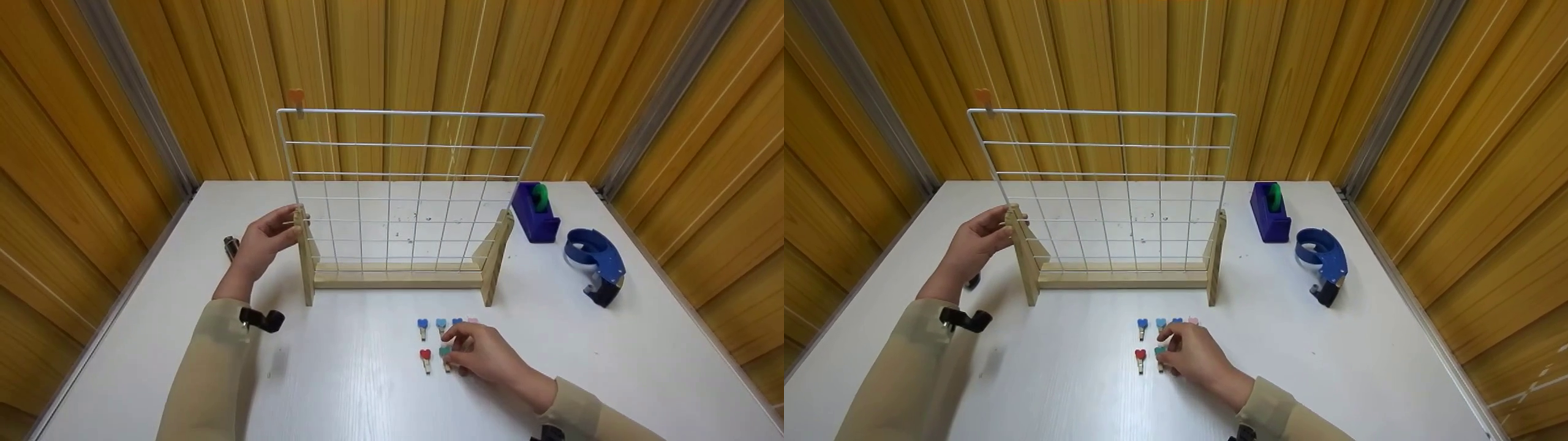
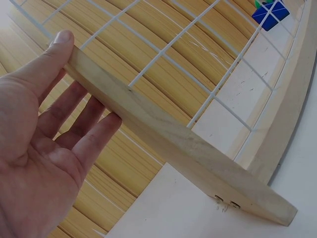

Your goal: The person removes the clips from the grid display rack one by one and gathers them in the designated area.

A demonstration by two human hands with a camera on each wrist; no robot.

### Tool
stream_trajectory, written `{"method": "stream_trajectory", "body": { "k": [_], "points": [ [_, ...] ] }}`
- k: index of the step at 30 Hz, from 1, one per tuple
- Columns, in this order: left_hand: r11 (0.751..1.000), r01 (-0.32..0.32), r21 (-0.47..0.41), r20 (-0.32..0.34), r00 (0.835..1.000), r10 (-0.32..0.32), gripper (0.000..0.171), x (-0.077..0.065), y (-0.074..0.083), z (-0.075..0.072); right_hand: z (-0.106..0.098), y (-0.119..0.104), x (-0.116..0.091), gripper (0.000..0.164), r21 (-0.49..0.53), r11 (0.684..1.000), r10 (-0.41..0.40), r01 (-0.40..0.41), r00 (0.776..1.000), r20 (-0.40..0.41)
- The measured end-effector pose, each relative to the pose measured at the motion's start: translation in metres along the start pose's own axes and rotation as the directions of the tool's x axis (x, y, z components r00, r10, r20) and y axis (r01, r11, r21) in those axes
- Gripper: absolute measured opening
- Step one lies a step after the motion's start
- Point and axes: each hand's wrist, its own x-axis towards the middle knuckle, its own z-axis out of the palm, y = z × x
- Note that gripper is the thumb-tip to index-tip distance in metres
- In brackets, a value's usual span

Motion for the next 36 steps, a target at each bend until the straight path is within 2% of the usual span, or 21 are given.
{"method": "stream_trajectory", "body": {
  "k": [7,15,19,22,30,36],
  "points": [
    [1.0,0.001,0.0,0.003,1.0,-0.001,0.054,0.001,0.0,0.0,-0.015,-0.012,-0.002,0.026,-0.029,0.999,-0.038,0.037,0.998,-0.053],
    [1.0,0.013,0.003,0.0,1.0,-0.013,0.054,0.0,0.002,0.001,-0.032,-0.037,0.001,0.025,-0.099,0.992,-0.096,0.083,0.986,-0.134],
    [1.0,-0.015,-0.005,-0.001,1.0,0.015,0.053,0.0,0.001,0.002,-0.039,-0.051,0.001,0.024,-0.111,0.986,-0.14,0.124,0.978,-0.152],
    [0.999,-0.036,-0.015,-0.001,0.999,0.036,0.053,-0.001,0.0,0.002,-0.045,-0.064,0.003,0.025,-0.124,0.978,-0.189,0.169,0.967,-0.173],
    [1.0,-0.022,-0.019,0.001,1.0,0.022,0.054,-0.001,0.0,0.002,-0.058,-0.105,0.013,0.026,-0.127,0.956,-0.289,0.266,0.931,-0.224],
    [1.0,-0.024,-0.014,-0.002,1.0,0.024,0.056,0.0,0.0,0.002,-0.064,-0.135,0.025,0.025,-0.147,0.919,-0.391,0.364,0.884,-0.257]
  ]
}}
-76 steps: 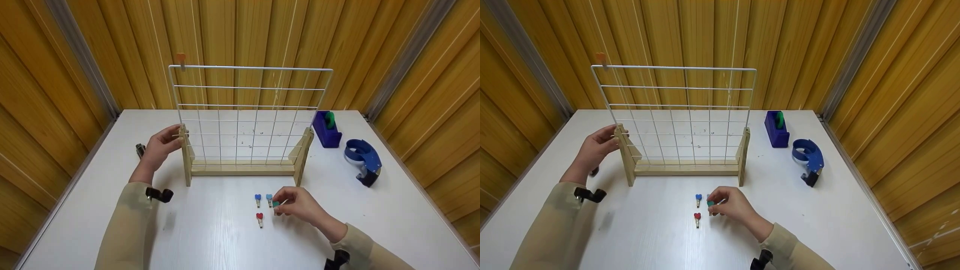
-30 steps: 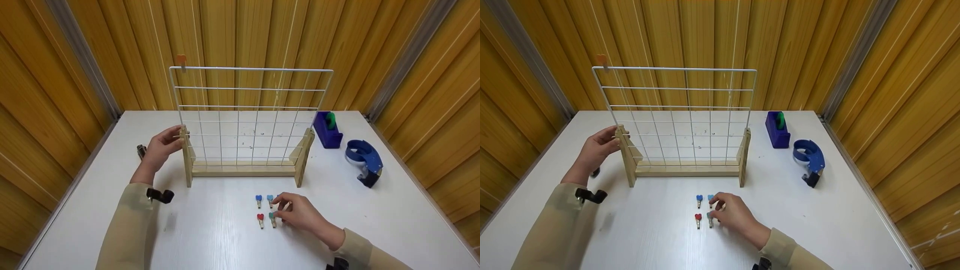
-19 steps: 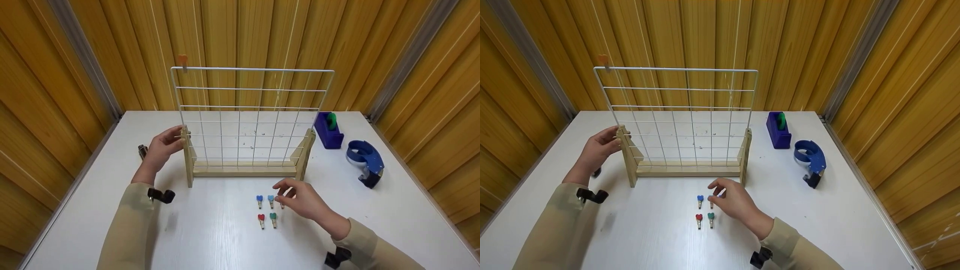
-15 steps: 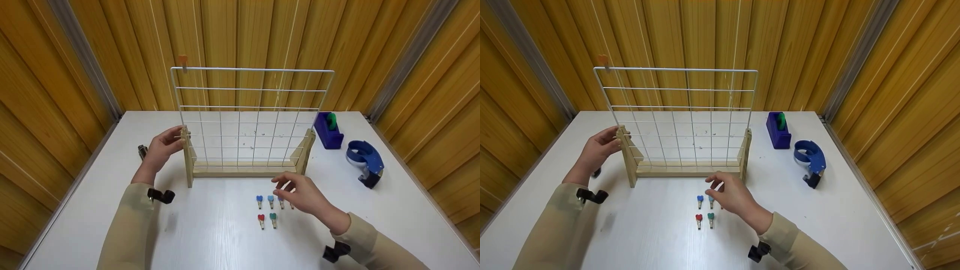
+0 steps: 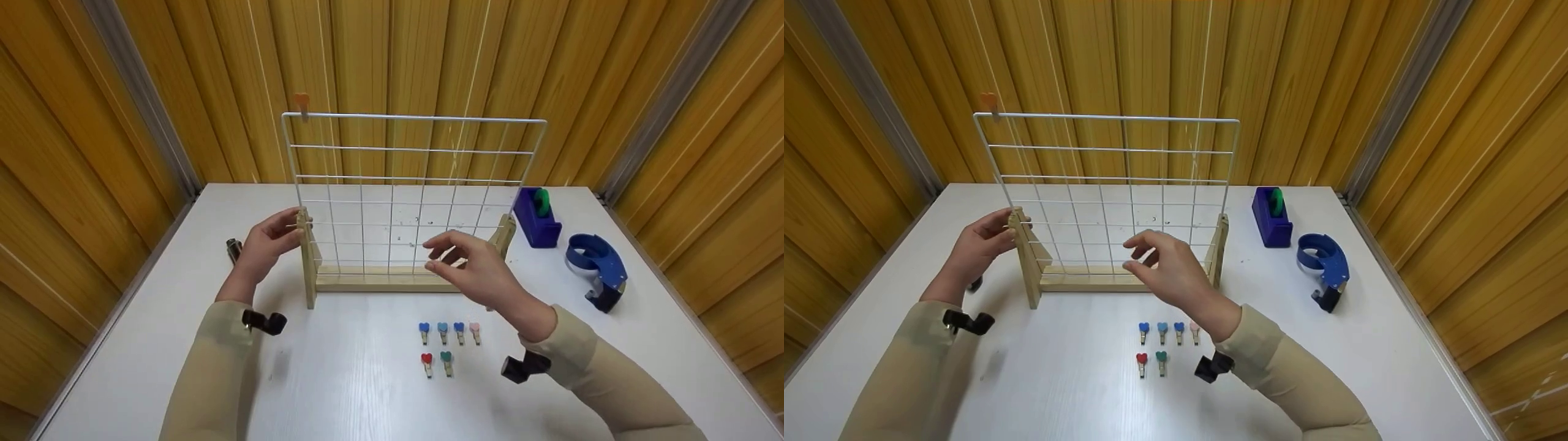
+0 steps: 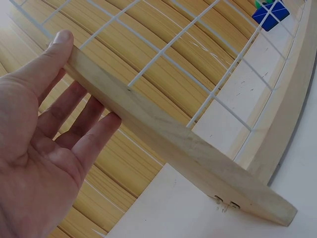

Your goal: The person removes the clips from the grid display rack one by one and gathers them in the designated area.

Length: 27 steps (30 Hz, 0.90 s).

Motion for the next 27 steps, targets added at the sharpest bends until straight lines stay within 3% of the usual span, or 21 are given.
{"method": "stream_trajectory", "body": {
  "k": [13,27],
  "points": [
    [1.0,-0.001,0.009,0.001,1.0,0.001,0.055,0.0,-0.001,0.0,-0.007,-0.056,0.061,0.022,0.023,0.988,-0.153,0.155,0.986,-0.072],
    [1.0,0.014,0.022,-0.007,1.0,-0.014,0.055,0.001,-0.002,-0.001,-0.001,-0.13,0.134,0.023,0.091,0.957,-0.258,0.277,0.95,-0.173]
  ]
}}
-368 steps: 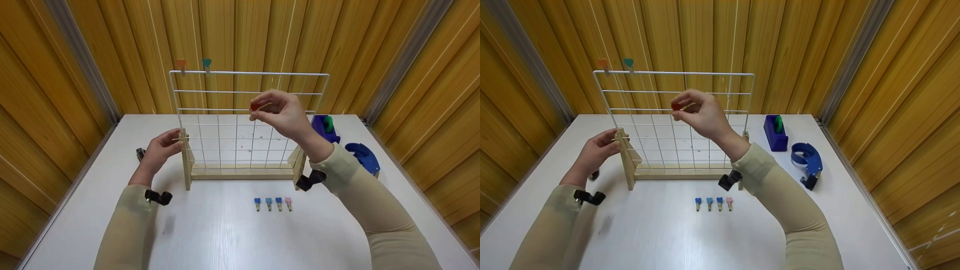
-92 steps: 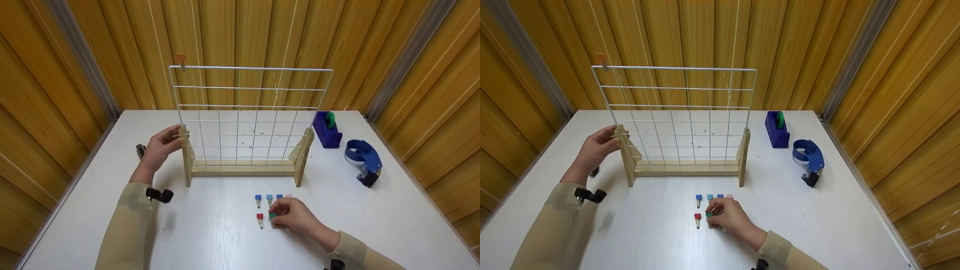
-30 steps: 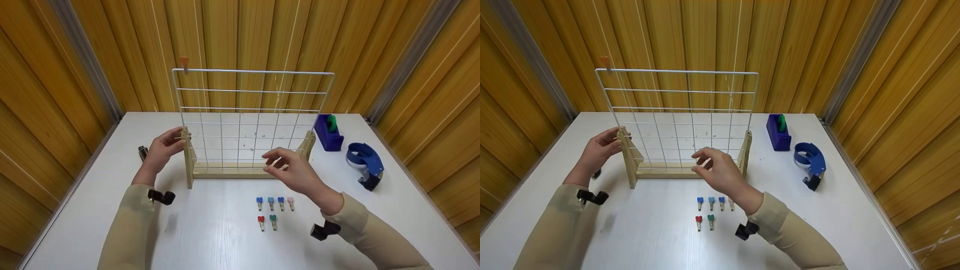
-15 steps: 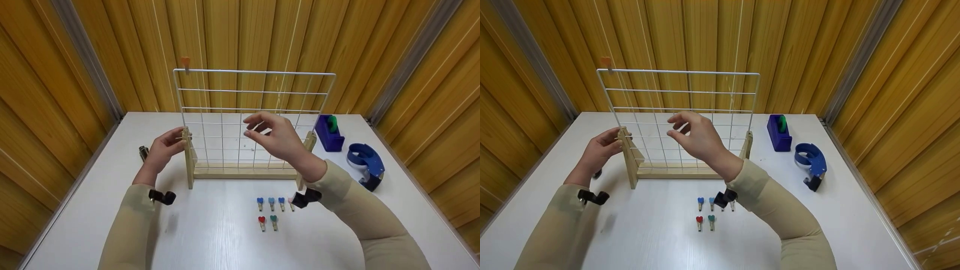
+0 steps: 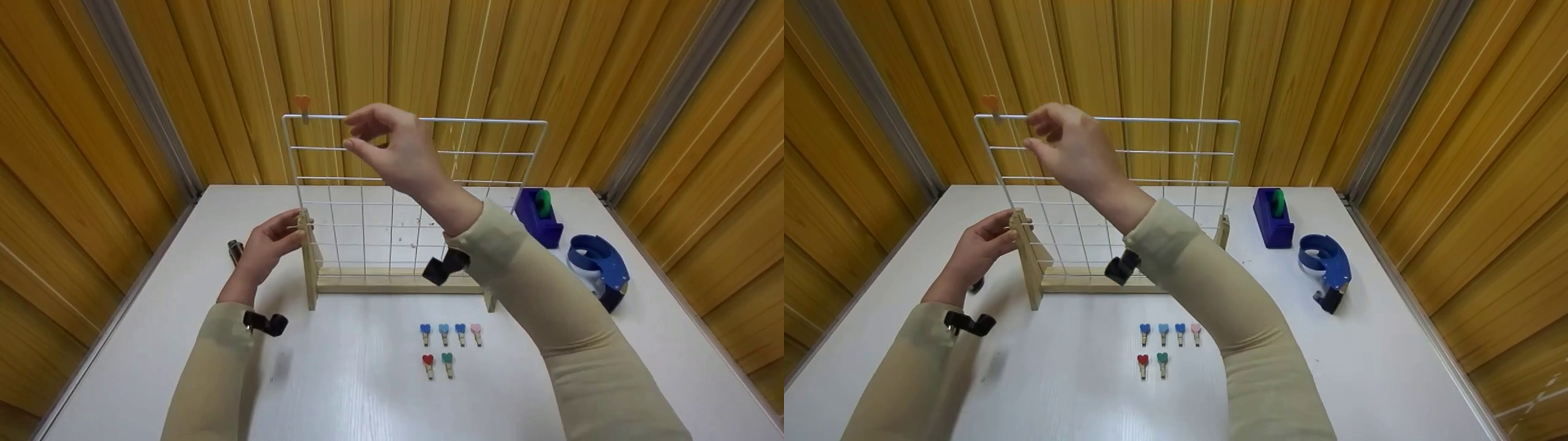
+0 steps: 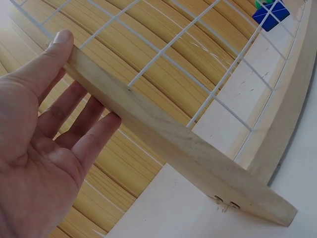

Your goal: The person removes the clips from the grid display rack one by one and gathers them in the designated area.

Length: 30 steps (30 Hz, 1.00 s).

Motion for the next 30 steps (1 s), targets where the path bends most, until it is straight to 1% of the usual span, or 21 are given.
{"method": "stream_trajectory", "body": {
  "k": [2,5,9,11,13,16,19,23,25,30],
  "points": [
    [1.0,-0.003,-0.002,0.001,1.0,0.003,0.055,0.001,0.0,0.0,0.004,-0.004,0.012,0.027,-0.01,1.0,0.015,-0.015,1.0,0.002],
    [1.0,-0.004,-0.009,0.003,1.0,0.004,0.055,0.001,0.001,0.001,0.01,-0.006,0.028,0.034,-0.049,0.998,0.03,-0.028,0.999,0.032],
    [1.0,0.002,-0.011,0.007,1.0,-0.002,0.054,0.001,0.0,0.0,0.018,-0.006,0.047,0.04,-0.13,0.992,0.02,-0.007,0.995,0.096],
    [1.0,0.003,-0.008,0.007,1.0,-0.003,0.053,0.002,0.0,0.0,0.022,-0.007,0.054,0.042,-0.171,0.985,0.028,-0.005,0.991,0.134],
    [1.0,0.003,-0.003,0.009,1.0,-0.003,0.053,0.002,0.0,0.0,0.025,-0.007,0.061,0.044,-0.195,0.981,0.06,-0.024,0.982,0.181],
    [1.0,0.004,-0.008,0.012,1.0,-0.004,0.054,0.002,0.0,0.0,0.03,-0.009,0.066,0.044,-0.193,0.979,0.104,-0.061,0.97,0.22],
    [1.0,0.005,-0.016,0.01,1.0,-0.005,0.055,0.002,0.001,-0.001,0.034,-0.009,0.067,0.036,-0.148,0.985,0.119,-0.09,0.973,0.197],
    [1.0,-0.001,-0.026,0.004,1.0,0.001,0.054,0.002,0.001,-0.002,0.038,-0.008,0.065,0.026,-0.082,0.993,0.098,-0.088,0.987,0.128],
    [0.999,-0.004,-0.034,0.002,1.0,0.005,0.053,0.002,0.0,-0.002,0.039,-0.007,0.064,0.023,-0.078,0.994,0.086,-0.078,0.991,0.1],
    [0.999,-0.007,-0.039,0.0,1.0,0.007,0.053,0.003,0.0,-0.003,0.044,-0.007,0.06,0.02,-0.134,0.989,0.067,-0.06,0.997,0.048]
  ]
}}
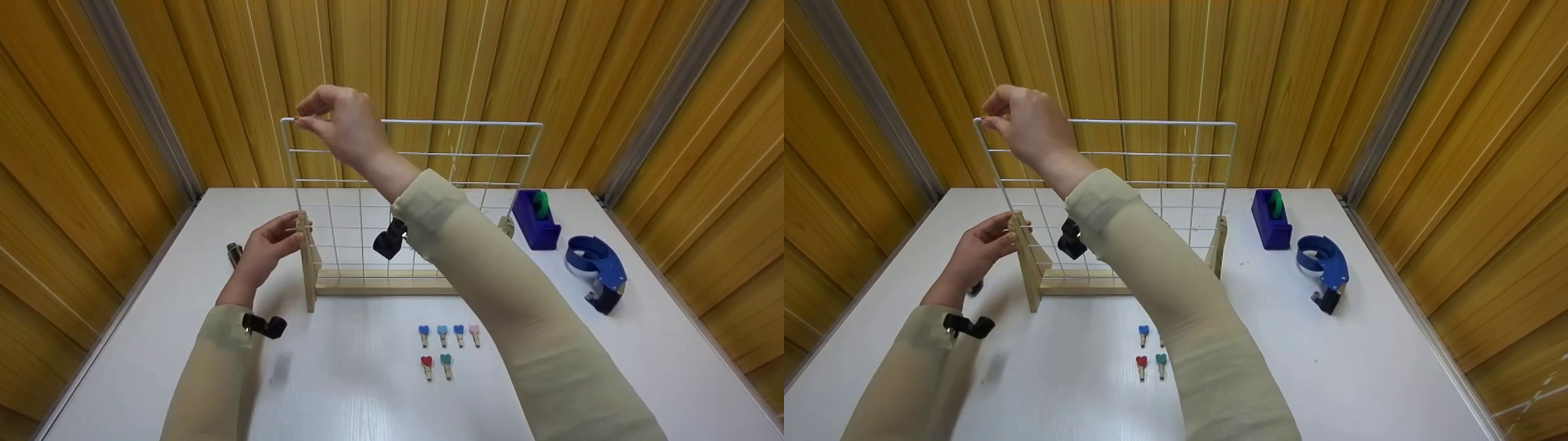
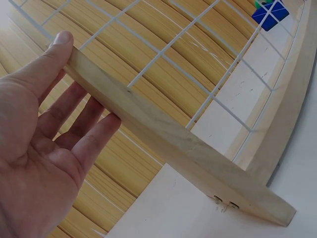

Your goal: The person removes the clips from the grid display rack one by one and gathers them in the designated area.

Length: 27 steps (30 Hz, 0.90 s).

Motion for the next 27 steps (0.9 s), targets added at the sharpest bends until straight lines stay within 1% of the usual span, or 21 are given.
{"method": "stream_trajectory", "body": {
  "k": [2,7,10,13,15,17,22,24,27],
  "points": [
    [1.0,-0.001,0.001,-0.001,1.0,0.001,0.052,0.0,0.0,0.0,0.001,0.0,-0.001,0.018,-0.019,1.0,-0.014,0.014,1.0,-0.024],
    [1.0,-0.004,0.004,0.002,1.0,0.004,0.051,0.0,0.001,0.0,0.002,0.003,-0.003,0.016,-0.062,0.995,-0.086,0.08,0.992,-0.09],
    [1.0,-0.003,0.002,0.002,1.0,0.003,0.051,0.0,0.001,0.001,0.001,0.005,-0.004,0.017,-0.047,0.993,-0.112,0.107,0.986,-0.12],
    [1.0,-0.006,0.012,0.004,1.0,0.006,0.052,0.0,0.001,0.001,-0.002,0.007,-0.004,0.018,0.045,0.993,-0.105,0.113,0.984,-0.146],
    [1.0,-0.006,0.027,0.003,1.0,0.006,0.053,0.0,0.001,0.0,-0.005,0.007,-0.006,0.017,0.133,0.985,-0.089,0.11,0.984,-0.155],
    [0.999,-0.008,0.04,0.005,1.0,0.008,0.053,0.0,0.001,0.0,-0.007,0.008,-0.009,0.017,0.198,0.973,-0.09,0.12,0.984,-0.156],
    [0.999,-0.014,0.05,0.009,1.0,0.014,0.054,-0.001,0.0,-0.001,-0.012,0.012,-0.02,0.018,0.274,0.954,-0.091,0.124,0.987,-0.129],
    [0.999,-0.014,0.046,0.009,1.0,0.014,0.054,-0.002,-0.001,-0.001,-0.014,0.013,-0.025,0.018,0.32,0.941,-0.078,0.111,0.99,-0.115],
    [0.999,-0.013,0.038,0.01,1.0,0.013,0.054,-0.001,-0.001,-0.001,-0.017,0.016,-0.032,0.017,0.398,0.91,-0.081,0.114,0.992,-0.1]
  ]
}}
